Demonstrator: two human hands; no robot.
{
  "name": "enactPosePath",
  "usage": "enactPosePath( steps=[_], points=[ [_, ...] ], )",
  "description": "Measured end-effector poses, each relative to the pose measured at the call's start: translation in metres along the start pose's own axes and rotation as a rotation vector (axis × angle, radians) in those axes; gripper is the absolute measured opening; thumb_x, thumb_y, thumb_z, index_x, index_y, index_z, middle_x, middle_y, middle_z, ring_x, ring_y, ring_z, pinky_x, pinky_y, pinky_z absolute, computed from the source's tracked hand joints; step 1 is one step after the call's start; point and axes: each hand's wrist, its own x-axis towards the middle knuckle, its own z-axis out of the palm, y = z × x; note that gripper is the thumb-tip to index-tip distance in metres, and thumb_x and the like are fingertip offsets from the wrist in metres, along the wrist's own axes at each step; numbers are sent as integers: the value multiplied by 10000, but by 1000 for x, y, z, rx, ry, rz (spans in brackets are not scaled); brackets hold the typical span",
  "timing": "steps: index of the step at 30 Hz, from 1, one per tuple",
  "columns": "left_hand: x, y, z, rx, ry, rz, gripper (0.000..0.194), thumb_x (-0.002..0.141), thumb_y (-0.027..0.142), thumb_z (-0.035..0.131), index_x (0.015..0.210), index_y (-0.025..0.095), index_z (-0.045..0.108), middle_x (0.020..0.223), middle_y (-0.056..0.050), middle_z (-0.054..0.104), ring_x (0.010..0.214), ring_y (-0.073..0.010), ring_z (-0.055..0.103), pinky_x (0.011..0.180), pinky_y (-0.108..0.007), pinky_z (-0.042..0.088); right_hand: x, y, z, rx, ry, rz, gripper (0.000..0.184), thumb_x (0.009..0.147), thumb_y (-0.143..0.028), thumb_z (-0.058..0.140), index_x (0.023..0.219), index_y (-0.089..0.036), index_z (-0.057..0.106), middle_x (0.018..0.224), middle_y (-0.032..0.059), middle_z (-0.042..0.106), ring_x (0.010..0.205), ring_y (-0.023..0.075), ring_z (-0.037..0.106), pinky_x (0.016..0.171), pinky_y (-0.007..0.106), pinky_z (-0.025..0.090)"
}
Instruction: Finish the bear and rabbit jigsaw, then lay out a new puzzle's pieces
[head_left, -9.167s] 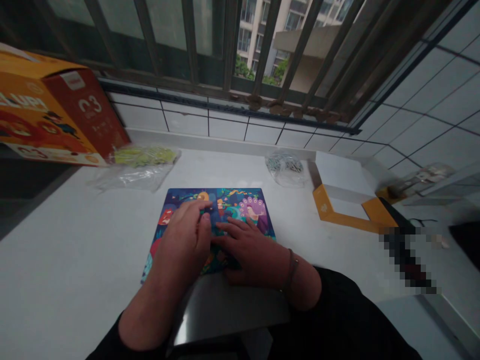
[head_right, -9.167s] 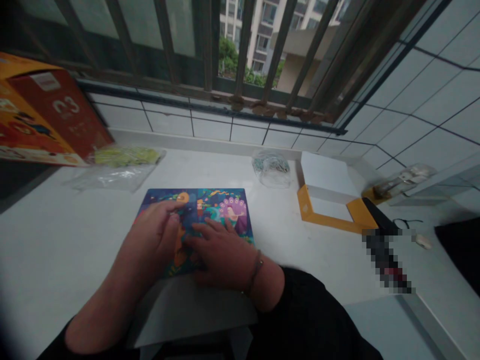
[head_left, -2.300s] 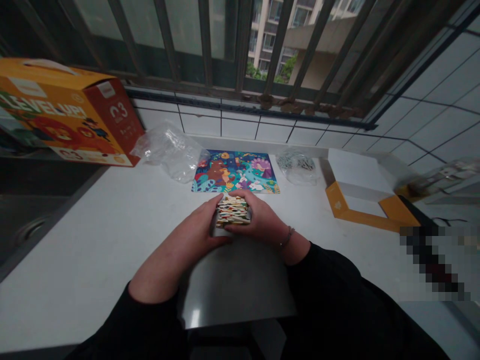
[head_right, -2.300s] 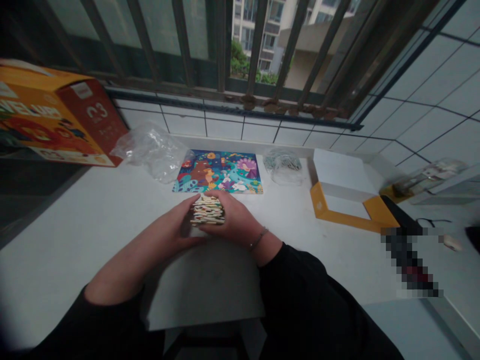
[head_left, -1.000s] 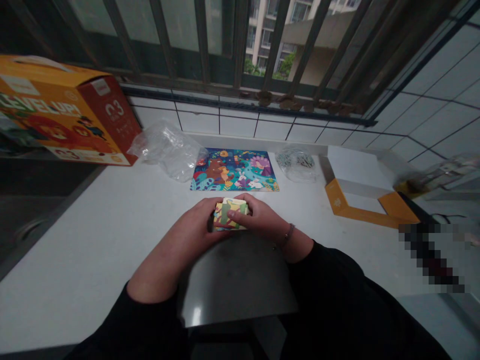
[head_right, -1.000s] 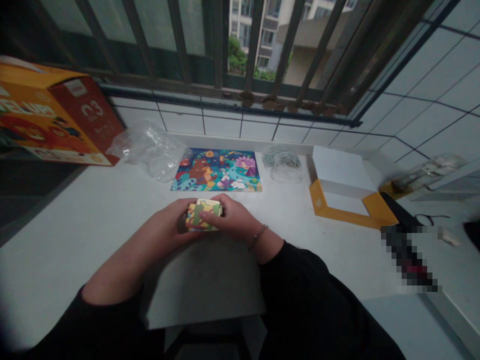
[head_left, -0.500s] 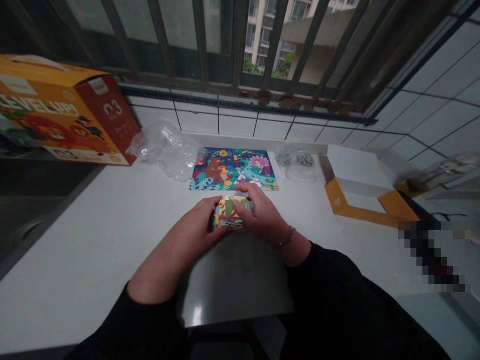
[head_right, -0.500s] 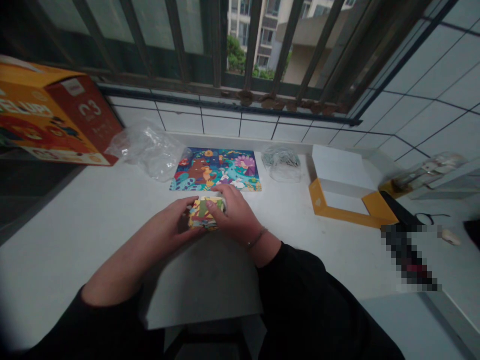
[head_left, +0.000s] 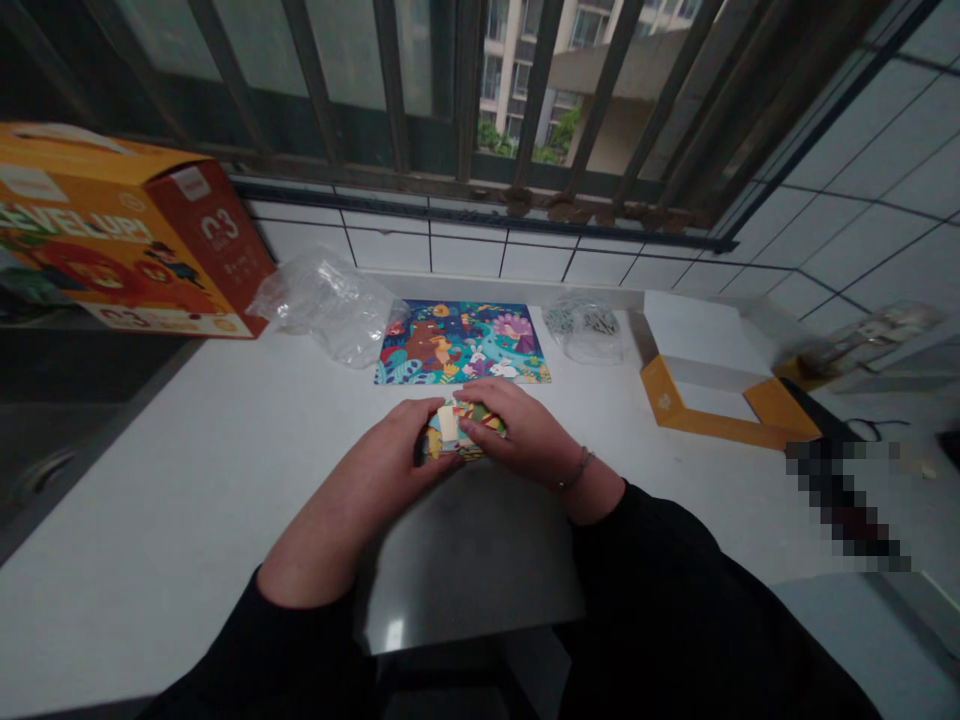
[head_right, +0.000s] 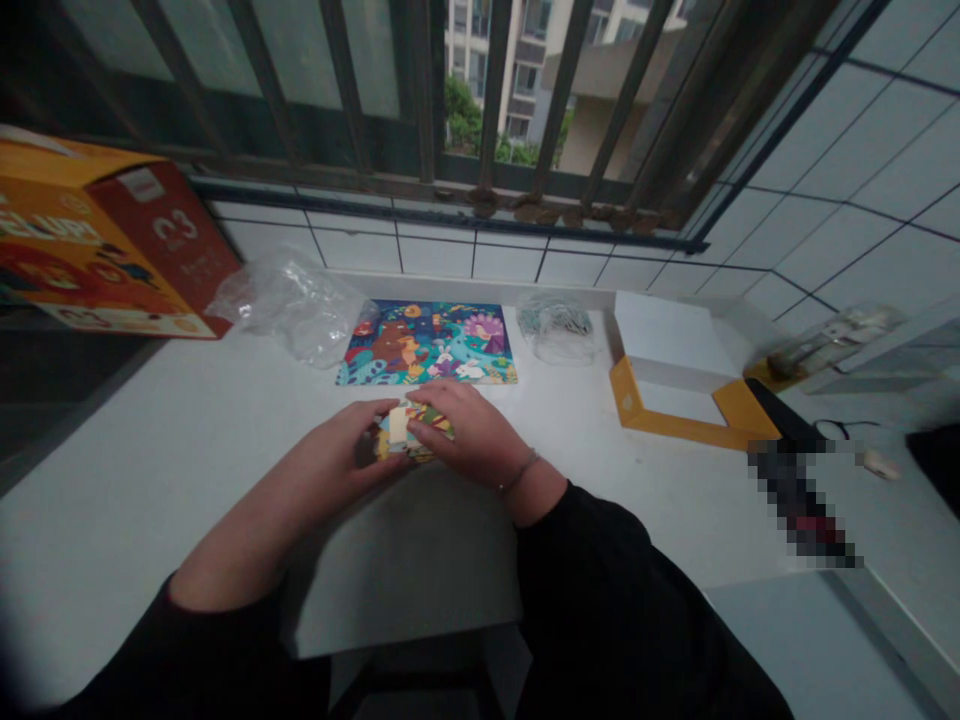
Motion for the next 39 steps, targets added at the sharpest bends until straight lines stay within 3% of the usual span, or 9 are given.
enactPosePath(
  steps=[9,14,17,21,25,28,31,33,39],
  points=[
    [0,-8,3,25,25,-23,572,886,473,824,1391,242,684,1401,-154,729,1262,-382,711,1114,-594,580,-31,43,-33,-133,83,239,391,1006,-347,732,1373,-215,716,1345,146,744,1270,293,697,1133,515,544],
    [-1,-8,2,40,21,-35,569,896,471,810,1403,249,676,1419,-157,727,1267,-392,712,1115,-598,587,-56,78,-63,-300,127,443,351,983,-302,682,1296,-155,741,1259,180,767,1188,319,720,1095,538,567],
    [0,-9,2,46,3,-37,614,908,486,804,1444,232,647,1466,-178,700,1324,-403,689,1153,-612,563,-65,87,-77,-421,213,503,319,967,-267,646,1232,-132,760,1265,218,761,1208,362,708,1124,590,551],
    [1,-10,0,52,5,26,719,874,441,852,1514,234,595,1601,-174,618,1474,-403,596,1244,-616,488,-69,66,-73,-439,262,351,319,1019,-273,592,1260,-162,768,1376,220,734,1328,370,662,1201,627,502],
    [3,-3,1,98,-15,131,845,866,397,886,1620,289,522,1745,-149,492,1607,-403,455,1316,-645,390,-77,38,-51,-362,27,233,392,1065,-335,609,1414,-203,728,1527,177,691,1429,337,637,1245,605,491],
    [6,4,10,142,-51,181,678,972,373,791,1609,308,566,1779,-138,450,1631,-392,425,1321,-651,375,-90,34,-45,-450,-88,366,571,1082,-378,593,1611,-163,580,1688,201,557,1572,373,523,1304,639,418],
    [8,6,21,189,-102,189,527,1056,336,674,1579,306,619,1788,-141,437,1630,-386,434,1309,-641,398,-97,35,-50,-595,-114,618,655,1125,-397,488,1691,-67,458,1753,248,449,1646,428,408,1321,677,361],
    [9,4,26,209,-116,180,497,1078,317,631,1576,305,631,1779,-140,453,1613,-378,462,1300,-627,417,-96,32,-53,-651,-117,711,677,1135,-410,457,1710,-55,419,1784,245,391,1670,448,356,1320,703,337],
    [10,-3,29,218,-74,195,480,1086,286,616,1563,311,650,1743,-128,505,1569,-353,515,1288,-602,443,-85,12,-46,-620,-258,550,644,1147,-432,461,1743,-197,403,1834,142,330,1701,373,319,1353,664,288]
  ],
)
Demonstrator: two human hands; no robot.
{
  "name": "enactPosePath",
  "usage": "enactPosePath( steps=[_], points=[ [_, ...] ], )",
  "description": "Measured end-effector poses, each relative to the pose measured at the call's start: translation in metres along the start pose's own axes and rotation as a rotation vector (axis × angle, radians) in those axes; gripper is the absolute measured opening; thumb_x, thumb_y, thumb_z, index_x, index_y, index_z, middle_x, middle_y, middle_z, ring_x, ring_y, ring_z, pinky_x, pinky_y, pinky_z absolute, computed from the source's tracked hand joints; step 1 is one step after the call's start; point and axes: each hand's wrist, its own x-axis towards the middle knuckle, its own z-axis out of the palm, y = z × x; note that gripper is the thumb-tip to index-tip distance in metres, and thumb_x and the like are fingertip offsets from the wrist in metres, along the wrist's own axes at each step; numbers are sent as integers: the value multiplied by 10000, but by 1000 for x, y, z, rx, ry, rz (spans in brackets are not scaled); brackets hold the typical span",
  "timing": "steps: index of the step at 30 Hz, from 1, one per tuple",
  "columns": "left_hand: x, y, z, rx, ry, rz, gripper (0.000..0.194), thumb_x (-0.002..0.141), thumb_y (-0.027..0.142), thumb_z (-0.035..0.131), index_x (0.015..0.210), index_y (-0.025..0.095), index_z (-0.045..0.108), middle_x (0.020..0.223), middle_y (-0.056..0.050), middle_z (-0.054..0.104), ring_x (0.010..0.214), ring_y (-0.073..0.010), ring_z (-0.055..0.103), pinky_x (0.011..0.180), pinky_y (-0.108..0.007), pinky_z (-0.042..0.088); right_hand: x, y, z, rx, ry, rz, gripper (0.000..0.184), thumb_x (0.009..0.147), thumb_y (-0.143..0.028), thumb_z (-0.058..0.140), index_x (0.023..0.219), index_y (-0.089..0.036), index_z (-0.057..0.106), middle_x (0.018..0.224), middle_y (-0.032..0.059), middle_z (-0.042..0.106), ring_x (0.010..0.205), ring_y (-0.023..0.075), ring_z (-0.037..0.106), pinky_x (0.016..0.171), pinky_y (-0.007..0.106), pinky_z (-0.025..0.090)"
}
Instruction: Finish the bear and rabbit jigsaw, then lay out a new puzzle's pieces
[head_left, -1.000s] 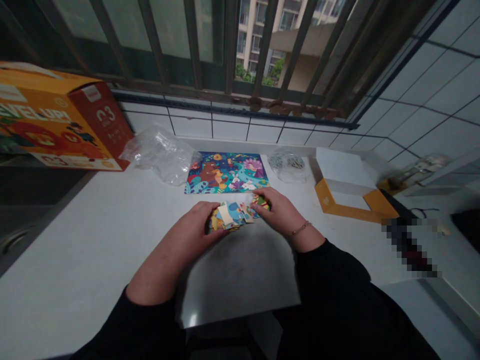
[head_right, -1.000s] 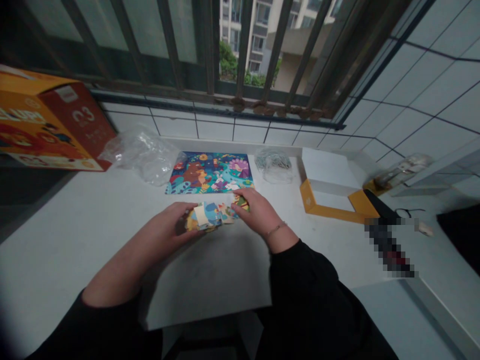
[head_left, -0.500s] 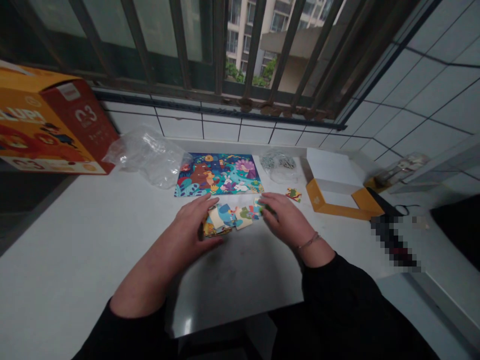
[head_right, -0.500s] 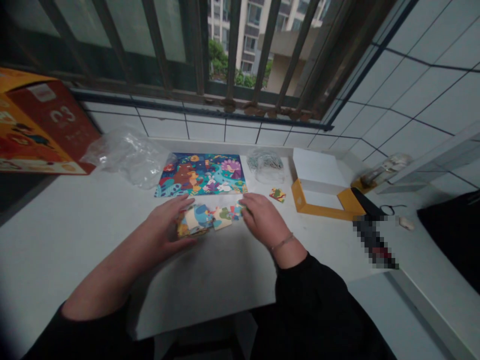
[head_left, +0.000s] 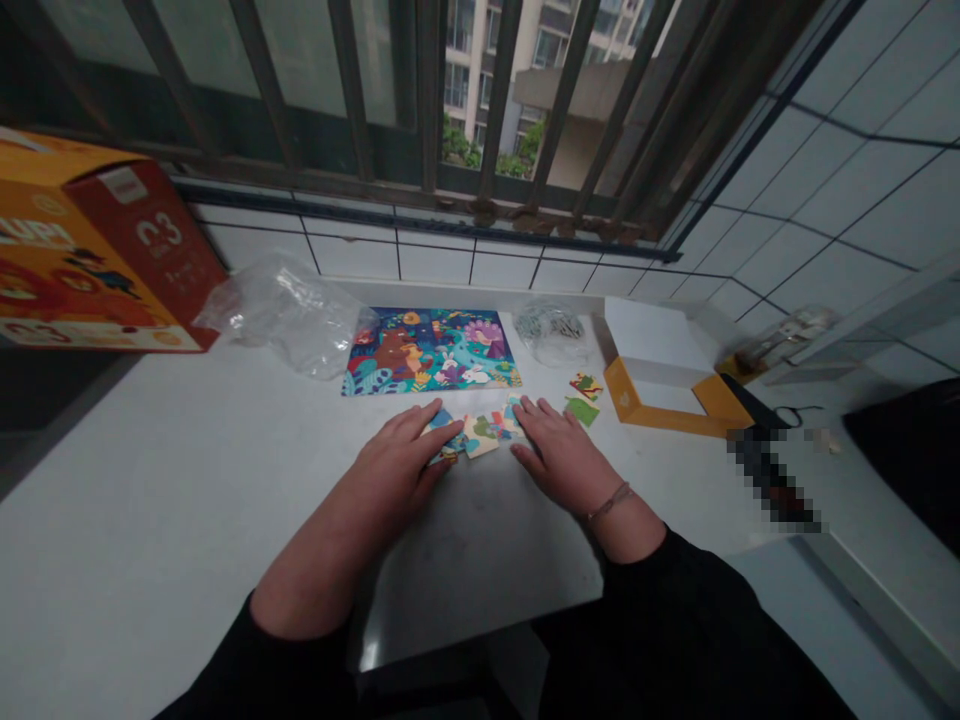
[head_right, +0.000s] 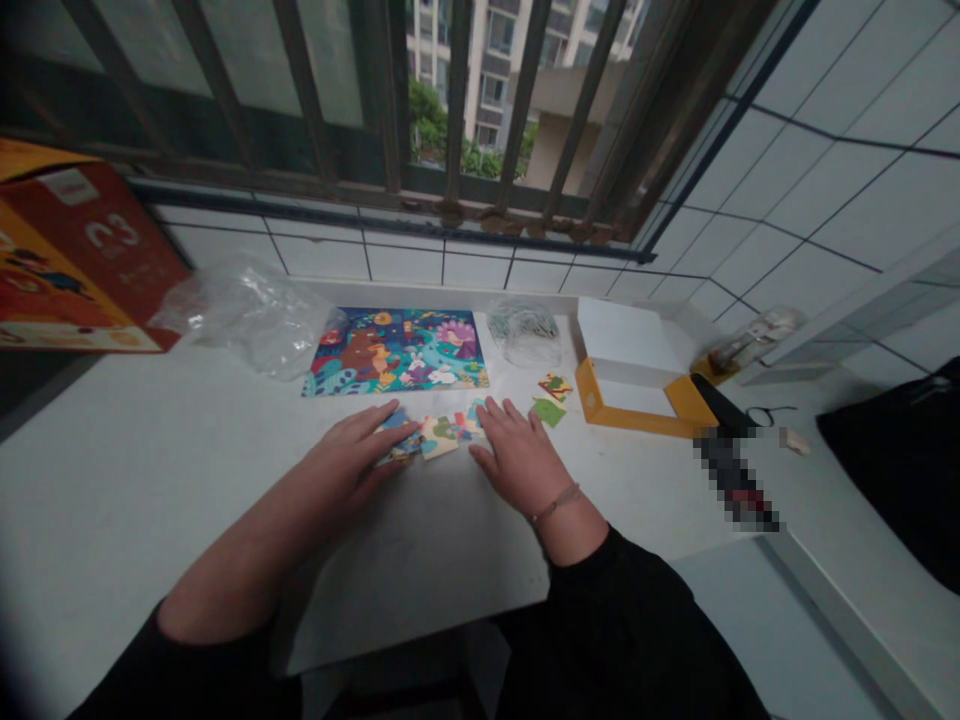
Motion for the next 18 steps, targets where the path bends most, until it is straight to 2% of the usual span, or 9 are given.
enactPosePath(
  steps=[4,5,7,10,11,12,16,18],
  points=[
    [-1,2,-3,-7,-11,8,480,1084,291,628,1564,307,654,1750,-140,492,1580,-360,501,1288,-612,438,-2,-3,3,-70,40,199,658,1152,-429,447,1737,-130,403,1815,194,351,1681,432,337,1326,717,294],
    [-1,3,-4,-11,-15,9,479,1088,317,633,1567,303,652,1753,-147,487,1585,-367,494,1289,-616,436,-2,-4,3,-73,54,212,663,1151,-417,448,1735,-107,399,1816,206,341,1684,439,328,1325,724,289],
    [-1,5,-5,-14,-14,5,480,1089,367,644,1564,298,656,1754,-159,482,1588,-382,491,1289,-624,435,-2,-6,2,-41,58,119,679,1138,-389,477,1745,-103,376,1829,202,311,1697,416,308,1340,698,291],
    [-1,4,-3,-14,-7,-6,497,1073,371,667,1563,284,651,1751,-157,488,1581,-383,502,1296,-619,430,0,-11,2,30,8,-132,688,1115,-366,538,1756,-180,374,1830,154,334,1701,348,327,1354,629,320],
    [-1,4,-3,-16,-3,-12,509,1067,364,673,1566,272,643,1743,-157,501,1576,-379,509,1298,-613,430,1,-13,2,36,-5,-165,681,1114,-368,548,1754,-201,383,1823,146,356,1693,342,347,1352,628,328],
    [0,3,-2,-19,1,-18,521,1063,361,674,1572,255,633,1733,-159,515,1573,-375,513,1300,-608,432,1,-13,3,31,-9,-159,671,1118,-371,549,1750,-211,393,1814,145,377,1682,349,370,1347,646,328],
    [0,2,1,-37,18,-39,520,1079,386,633,1566,204,619,1694,-171,559,1561,-359,530,1302,-592,436,1,-15,4,-19,56,23,627,1127,-341,531,1725,-178,434,1786,185,414,1655,414,402,1313,759,305],
    [0,2,0,-36,22,-38,511,1085,398,618,1554,194,627,1691,-178,561,1564,-360,529,1301,-592,435,1,-18,4,1,74,-46,612,1110,-274,545,1709,-185,460,1793,181,404,1666,398,387,1318,736,321]
  ],
)
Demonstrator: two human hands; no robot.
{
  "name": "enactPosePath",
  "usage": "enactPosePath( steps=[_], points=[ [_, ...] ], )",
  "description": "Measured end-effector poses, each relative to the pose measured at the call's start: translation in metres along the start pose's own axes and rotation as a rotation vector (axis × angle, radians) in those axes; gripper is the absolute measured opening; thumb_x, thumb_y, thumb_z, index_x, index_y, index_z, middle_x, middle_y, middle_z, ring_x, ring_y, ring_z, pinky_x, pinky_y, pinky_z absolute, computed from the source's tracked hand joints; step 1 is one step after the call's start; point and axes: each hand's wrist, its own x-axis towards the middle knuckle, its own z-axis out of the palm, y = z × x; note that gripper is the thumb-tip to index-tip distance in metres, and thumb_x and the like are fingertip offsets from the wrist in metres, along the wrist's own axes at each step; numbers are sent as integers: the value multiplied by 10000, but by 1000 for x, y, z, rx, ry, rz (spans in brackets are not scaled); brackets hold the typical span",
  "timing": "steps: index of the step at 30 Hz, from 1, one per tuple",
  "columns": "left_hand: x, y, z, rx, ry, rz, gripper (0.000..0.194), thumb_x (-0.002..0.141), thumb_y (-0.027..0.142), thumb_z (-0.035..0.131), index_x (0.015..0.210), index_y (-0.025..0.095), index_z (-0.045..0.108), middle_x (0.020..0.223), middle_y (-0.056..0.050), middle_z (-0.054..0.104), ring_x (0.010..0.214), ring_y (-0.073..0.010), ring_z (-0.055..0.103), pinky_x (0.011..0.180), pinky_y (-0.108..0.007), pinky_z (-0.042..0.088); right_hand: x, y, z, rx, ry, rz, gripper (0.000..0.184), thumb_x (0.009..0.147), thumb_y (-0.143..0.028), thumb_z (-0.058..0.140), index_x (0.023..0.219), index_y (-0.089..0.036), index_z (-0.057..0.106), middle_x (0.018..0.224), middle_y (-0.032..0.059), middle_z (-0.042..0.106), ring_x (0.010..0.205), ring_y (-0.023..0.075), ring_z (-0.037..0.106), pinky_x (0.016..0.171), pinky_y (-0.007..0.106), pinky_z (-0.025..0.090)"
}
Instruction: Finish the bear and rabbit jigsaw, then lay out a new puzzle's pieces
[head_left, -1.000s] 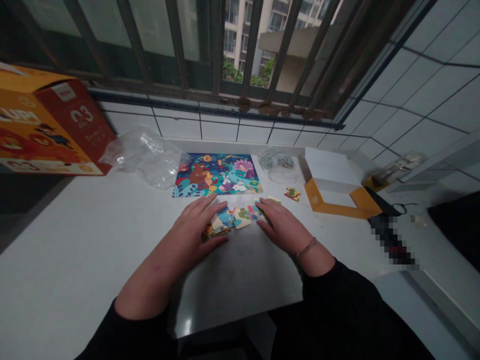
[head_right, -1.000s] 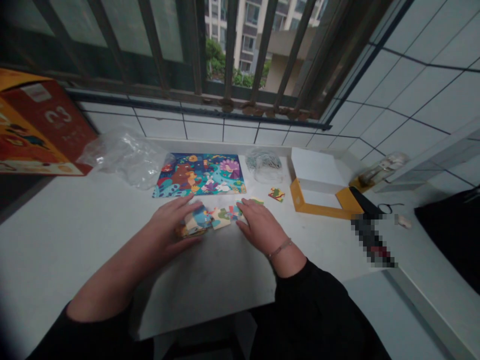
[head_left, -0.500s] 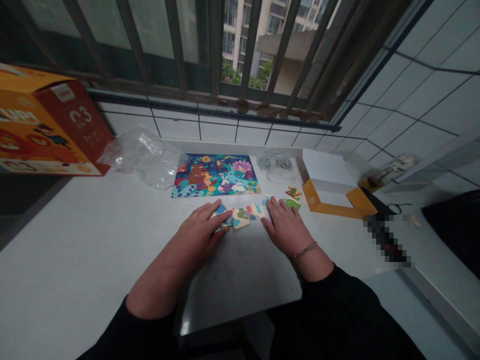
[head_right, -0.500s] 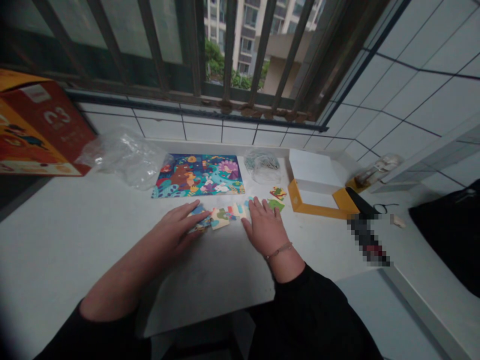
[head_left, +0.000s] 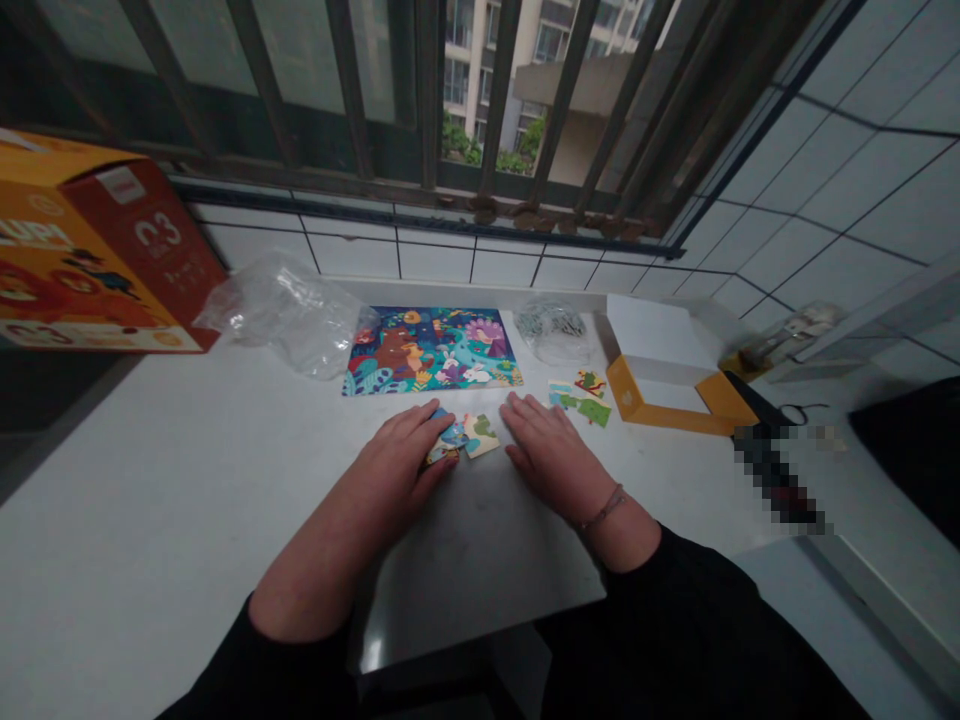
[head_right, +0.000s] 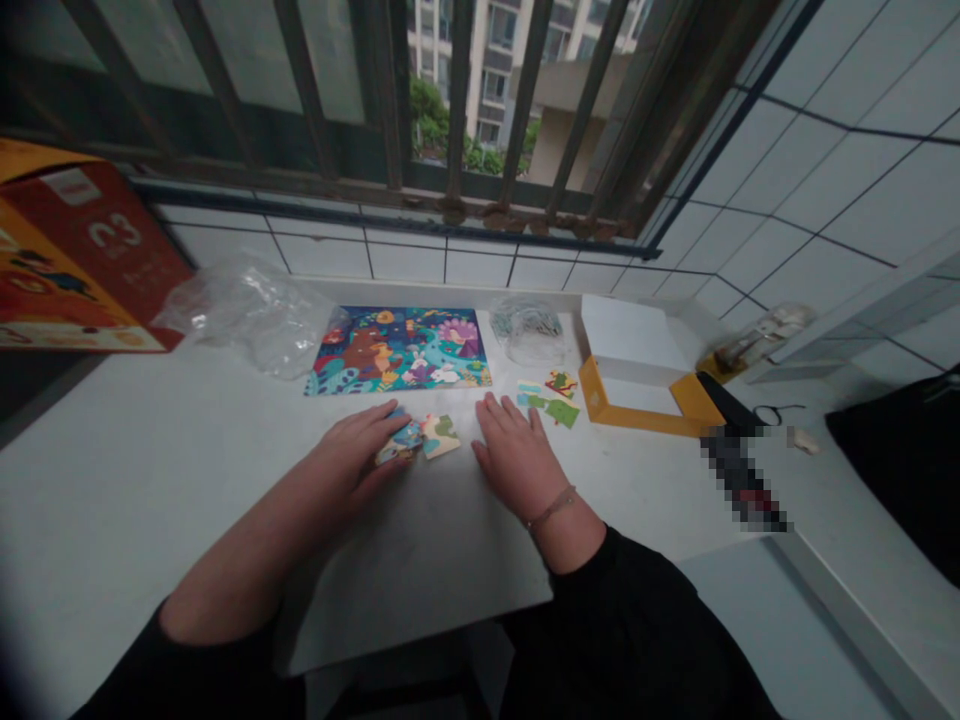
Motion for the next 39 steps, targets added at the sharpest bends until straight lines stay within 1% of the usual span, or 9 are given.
enactPosePath(
  steps=[3,5,15,19,21,25,28,33,39],
  points=[
    [1,1,-2,6,-2,-2,533,1072,428,635,1540,174,638,1686,-202,560,1562,-380,532,1291,-603,445,1,-7,2,87,-37,-275,615,1084,-206,563,1693,-252,489,1794,128,427,1656,327,422,1348,638,341],
    [1,1,-2,4,-3,-4,537,1064,443,645,1535,186,642,1684,-197,564,1553,-382,543,1284,-609,454,4,-11,4,105,-62,-323,603,1087,-208,553,1684,-273,499,1781,106,456,1632,320,461,1348,631,346],
    [0,5,-7,0,-1,-30,440,1088,387,595,1495,235,671,1714,-180,529,1575,-373,518,1283,-618,448,6,3,1,-3,-24,88,630,1131,-384,508,1716,-158,448,1807,179,385,1678,365,366,1340,612,357],
    [0,4,-6,-23,0,-41,447,1082,371,596,1501,225,650,1723,-190,512,1579,-380,512,1281,-626,451,4,4,-1,-17,16,224,616,1136,-394,491,1681,-107,481,1789,219,401,1664,422,375,1321,705,334],
    [0,3,-4,-50,19,-41,515,1076,393,611,1550,194,594,1715,-209,516,1591,-379,497,1299,-627,433,3,-1,-3,29,84,127,606,1114,-323,516,1681,-114,479,1800,214,381,1678,404,357,1340,702,307],
    [0,0,0,-125,62,-23,669,1043,386,648,1646,178,447,1717,-214,513,1612,-356,481,1325,-603,416,1,-28,-7,186,153,-363,654,1086,-266,541,1722,-179,416,1820,167,361,1712,292,309,1377,598,311],
    [-1,0,-2,-168,43,-22,732,1021,332,641,1689,195,375,1739,-198,492,1607,-332,496,1329,-570,425,3,-50,-6,216,163,-560,623,1103,-287,548,1704,-166,440,1800,168,404,1707,280,322,1381,549,327],
    [-2,1,-8,-174,13,-31,767,1002,325,642,1708,182,378,1736,-198,502,1572,-338,543,1296,-541,470,3,-53,8,182,200,-513,483,1140,-164,468,1588,-275,610,1761,135,476,1627,277,473,1316,508,441],
    [-2,-3,-6,-124,7,53,588,986,258,683,1567,229,600,1613,-145,647,1480,-320,618,1263,-561,497,-32,-33,11,158,167,-314,516,1090,-183,571,1598,-270,599,1679,163,567,1489,297,616,1217,521,548]
  ],
)
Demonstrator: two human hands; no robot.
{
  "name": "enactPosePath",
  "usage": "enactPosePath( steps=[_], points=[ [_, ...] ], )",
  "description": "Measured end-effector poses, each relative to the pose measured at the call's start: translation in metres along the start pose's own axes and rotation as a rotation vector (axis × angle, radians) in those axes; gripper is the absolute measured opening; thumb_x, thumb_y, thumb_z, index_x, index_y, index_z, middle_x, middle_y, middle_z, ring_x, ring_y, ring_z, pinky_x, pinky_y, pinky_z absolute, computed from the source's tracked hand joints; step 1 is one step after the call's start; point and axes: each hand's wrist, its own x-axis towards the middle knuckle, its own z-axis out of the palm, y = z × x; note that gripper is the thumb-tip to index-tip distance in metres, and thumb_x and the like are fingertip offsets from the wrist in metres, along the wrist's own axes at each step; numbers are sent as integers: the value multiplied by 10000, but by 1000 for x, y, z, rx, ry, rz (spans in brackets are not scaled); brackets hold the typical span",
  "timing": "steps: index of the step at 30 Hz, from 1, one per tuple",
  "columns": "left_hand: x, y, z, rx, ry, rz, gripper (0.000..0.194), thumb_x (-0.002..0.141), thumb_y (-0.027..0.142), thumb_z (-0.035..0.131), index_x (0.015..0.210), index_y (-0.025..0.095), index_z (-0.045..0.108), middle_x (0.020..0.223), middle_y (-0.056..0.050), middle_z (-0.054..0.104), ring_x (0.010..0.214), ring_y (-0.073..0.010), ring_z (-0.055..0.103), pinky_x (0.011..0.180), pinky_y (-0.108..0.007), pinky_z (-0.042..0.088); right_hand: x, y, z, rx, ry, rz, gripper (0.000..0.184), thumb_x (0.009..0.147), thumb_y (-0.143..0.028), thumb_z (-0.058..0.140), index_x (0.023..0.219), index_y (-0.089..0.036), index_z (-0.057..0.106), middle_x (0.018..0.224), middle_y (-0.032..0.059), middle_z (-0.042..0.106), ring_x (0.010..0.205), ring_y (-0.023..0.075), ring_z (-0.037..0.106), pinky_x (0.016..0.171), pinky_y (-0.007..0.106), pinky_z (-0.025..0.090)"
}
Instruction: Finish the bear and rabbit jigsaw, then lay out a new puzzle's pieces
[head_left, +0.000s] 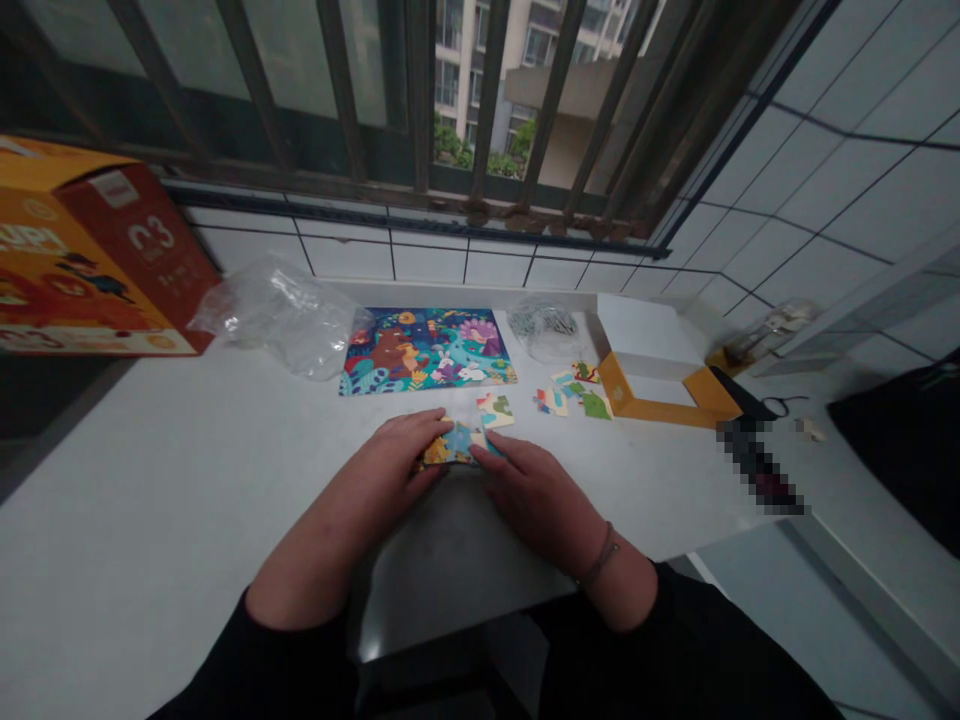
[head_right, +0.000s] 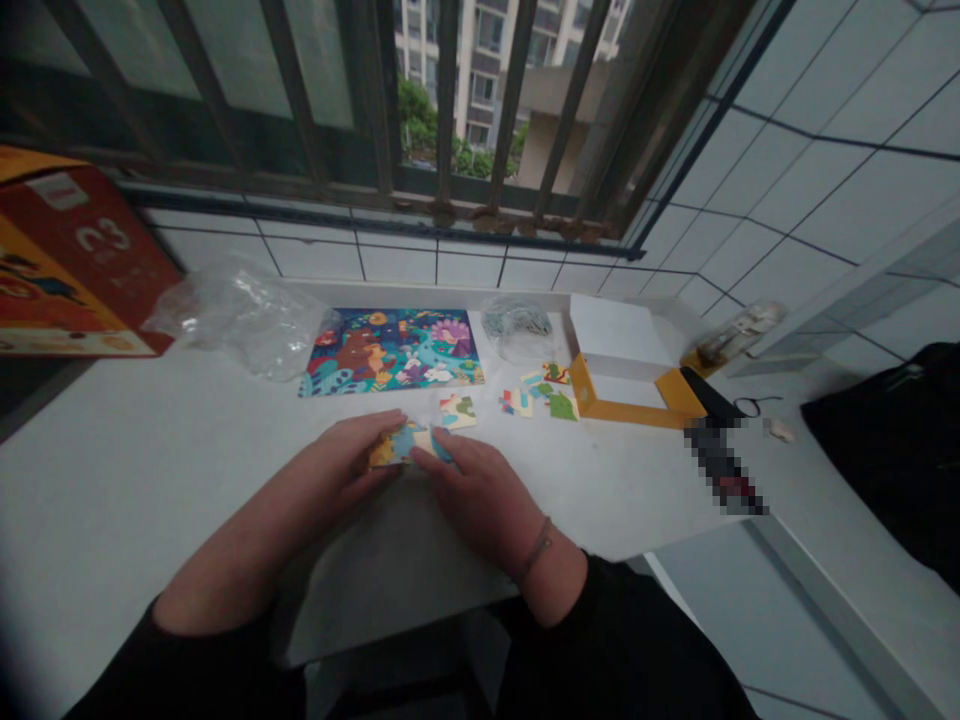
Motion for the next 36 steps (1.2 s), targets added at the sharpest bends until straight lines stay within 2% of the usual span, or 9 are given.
enactPosePath(
  steps=[6,10,13,18,22,28,31,33,36],
  points=[
    [1,-4,-1,42,-43,29,485,971,198,700,1452,257,717,1601,-121,659,1473,-321,615,1242,-571,510,-49,1,-17,-170,-29,382,419,1106,-332,566,1491,-223,691,1633,195,601,1495,393,583,1243,640,491],
    [1,-3,-1,70,-58,67,466,963,161,711,1405,301,759,1621,-111,636,1477,-333,608,1228,-578,518,-65,0,-15,-261,29,612,539,1113,-391,531,1582,-134,597,1693,270,513,1585,485,462,1240,745,431],
    [2,-1,0,84,-61,88,465,965,153,715,1400,308,772,1620,-127,630,1471,-346,610,1223,-590,516,-59,-9,-10,-184,41,533,631,1108,-372,535,1700,-175,448,1781,223,411,1663,455,358,1278,751,386],
    [3,2,-2,88,-69,106,459,966,123,689,1362,323,806,1620,-135,622,1469,-366,605,1216,-624,513,-37,-24,-12,-68,-158,338,662,1107,-408,573,1734,-272,406,1825,115,368,1686,421,331,1316,765,316],
    [3,2,-2,75,-60,126,434,1003,130,641,1324,353,830,1599,-119,638,1458,-354,610,1209,-621,524,-46,-17,-19,-90,-174,414,584,1123,-417,554,1686,-274,496,1799,107,422,1665,405,384,1324,742,319],
    [2,-2,4,45,-27,160,424,1032,150,617,1306,391,834,1582,-94,654,1455,-339,613,1207,-623,525,-90,27,-30,-149,-125,489,549,1146,-419,484,1679,-291,518,1776,110,460,1685,384,354,1319,757,307],
    [2,-2,6,52,-23,157,444,1024,129,610,1284,405,841,1578,-74,662,1458,-335,611,1215,-625,517,-93,36,-33,-197,-68,570,585,1132,-396,486,1704,-273,484,1774,143,456,1681,429,346,1288,803,312],
    [3,-1,5,60,-23,154,454,1021,121,604,1276,410,843,1574,-66,667,1459,-335,609,1215,-626,517,-82,25,-32,-190,-45,545,629,1119,-366,508,1733,-255,430,1795,148,416,1692,431,317,1303,796,294],
    [2,0,3,39,-43,147,521,1021,115,583,1426,386,767,1588,-75,661,1474,-328,599,1237,-621,504,-57,-14,-25,-50,-119,316,742,1104,-369,563,1785,-236,301,1852,119,295,1727,367,249,1360,688,300]
  ],
)
